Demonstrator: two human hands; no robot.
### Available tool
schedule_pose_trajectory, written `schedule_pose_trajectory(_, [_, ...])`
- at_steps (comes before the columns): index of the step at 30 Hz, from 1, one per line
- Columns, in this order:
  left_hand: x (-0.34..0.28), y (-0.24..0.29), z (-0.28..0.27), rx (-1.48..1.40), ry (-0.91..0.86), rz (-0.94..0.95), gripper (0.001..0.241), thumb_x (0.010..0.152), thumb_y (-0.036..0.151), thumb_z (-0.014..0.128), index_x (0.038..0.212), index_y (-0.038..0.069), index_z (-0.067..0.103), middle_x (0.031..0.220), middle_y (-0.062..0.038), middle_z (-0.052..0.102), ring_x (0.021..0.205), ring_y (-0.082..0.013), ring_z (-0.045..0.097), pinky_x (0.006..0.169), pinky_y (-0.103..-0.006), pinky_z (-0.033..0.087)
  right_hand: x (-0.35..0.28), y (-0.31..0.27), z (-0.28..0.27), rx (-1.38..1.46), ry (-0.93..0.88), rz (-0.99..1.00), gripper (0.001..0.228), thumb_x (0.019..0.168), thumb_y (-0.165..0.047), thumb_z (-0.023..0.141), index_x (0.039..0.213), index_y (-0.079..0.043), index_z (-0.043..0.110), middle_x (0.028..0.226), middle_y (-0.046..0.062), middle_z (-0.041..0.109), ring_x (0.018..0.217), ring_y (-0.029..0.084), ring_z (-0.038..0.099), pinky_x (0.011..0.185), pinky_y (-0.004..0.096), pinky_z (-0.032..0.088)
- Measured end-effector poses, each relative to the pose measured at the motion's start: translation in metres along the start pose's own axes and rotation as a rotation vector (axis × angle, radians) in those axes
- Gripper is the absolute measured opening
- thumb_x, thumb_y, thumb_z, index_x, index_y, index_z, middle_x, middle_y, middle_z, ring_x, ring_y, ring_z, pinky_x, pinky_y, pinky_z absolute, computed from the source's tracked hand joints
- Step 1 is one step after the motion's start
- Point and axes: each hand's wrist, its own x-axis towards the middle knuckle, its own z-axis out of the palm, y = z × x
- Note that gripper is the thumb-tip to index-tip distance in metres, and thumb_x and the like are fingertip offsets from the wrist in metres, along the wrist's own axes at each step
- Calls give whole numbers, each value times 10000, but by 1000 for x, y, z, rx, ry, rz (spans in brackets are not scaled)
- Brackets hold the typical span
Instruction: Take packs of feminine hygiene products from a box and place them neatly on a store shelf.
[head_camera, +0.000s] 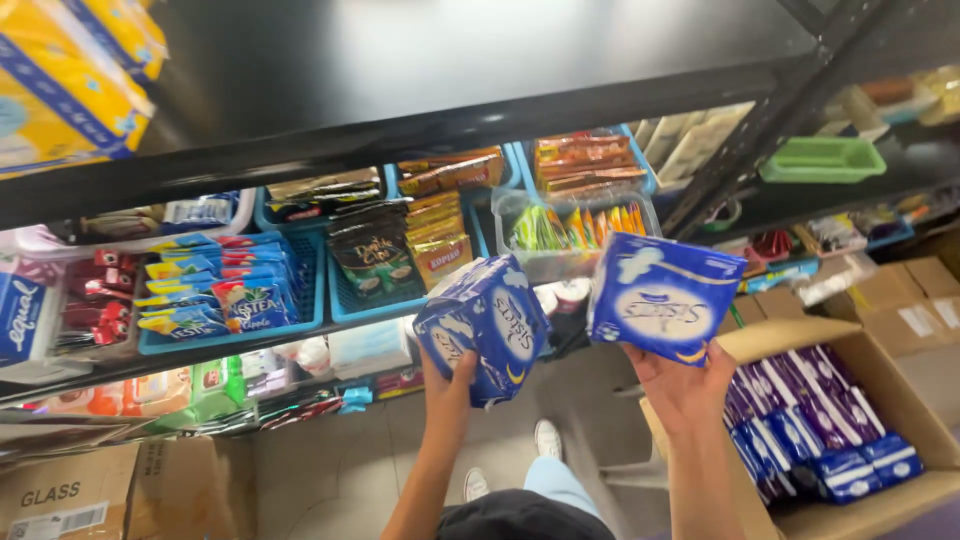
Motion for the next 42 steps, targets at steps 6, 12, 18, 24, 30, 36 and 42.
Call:
schedule_pose_trajectory(6, [4, -10, -44, -518, -9, -324, 709, 947, 424, 606, 1522, 72, 384, 1437, -146, 569, 1301, -311, 559, 1078, -499, 460, 3, 12, 32, 112, -100, 62, 833, 830, -470, 708, 1575, -205, 447, 1610, 63, 471, 1442, 325, 446, 1151, 580, 357])
schedule_pose_trajectory(12, [-10, 42, -50, -896, -140, -350, 678, 958, 482, 554, 1484, 68, 440, 1473, -168, 541, 1324, -342, 552, 1101, -525, 458, 12, 11, 51, 154, -145, 15, 859, 879, -471, 740, 1647, -229, 440, 1686, 44, 420, 1488, 307, 393, 1148, 570, 333])
schedule_pose_trajectory(18, [12, 96, -68, -383, -392, -59, 989, 795, 323, 853, 1581, 35, 325, 1478, -178, 518, 1341, -322, 526, 1110, -504, 436, 49, -15, 79, -114, -303, -1, 797, 827, -420, 786, 1514, -192, 453, 1569, 28, 504, 1437, 266, 469, 1176, 546, 335])
schedule_pose_trajectory(24, [38, 322, 39, 907, -30, 1125, 1170, 646, 332, 978, 1601, 193, 316, 1654, -186, 239, 1540, -400, 254, 1307, -528, 286, 98, -42, 205, -132, -486, -112, 808, 859, -337, 841, 1545, -119, 473, 1506, 47, 573, 1482, 248, 504, 1291, 475, 373])
schedule_pose_trajectory(30, [154, 350, 75, 1391, 7, 1251, 1065, 637, 393, 966, 1564, 351, 444, 1650, -108, 299, 1531, -456, 237, 1250, -602, 276, 198, -46, 278, -633, -649, -360, 839, 869, -135, 803, 1566, -95, 339, 1486, 80, 524, 1402, 245, 513, 1190, 427, 443])
schedule_pose_trajectory(36, [185, 356, 62, 1391, -230, 1275, 949, 815, 519, 884, 1593, 296, 388, 1634, -86, 348, 1512, -400, 287, 1238, -608, 293, 291, -68, 299, -1204, -834, -694, 678, 934, -150, 856, 1421, -82, 390, 1310, 99, 526, 1234, 219, 571, 1115, 366, 540])
schedule_pose_trajectory(42, [178, 374, 64, 1410, -110, 1187, 863, 822, 412, 838, 1550, 214, 420, 1578, -133, 381, 1517, -463, 269, 1199, -599, 293, 286, -53, 397, -2003, -969, -694, 1082, 758, -458, 880, 1636, -115, 348, 1603, 243, 397, 1354, 388, 505, 1075, 492, 458])
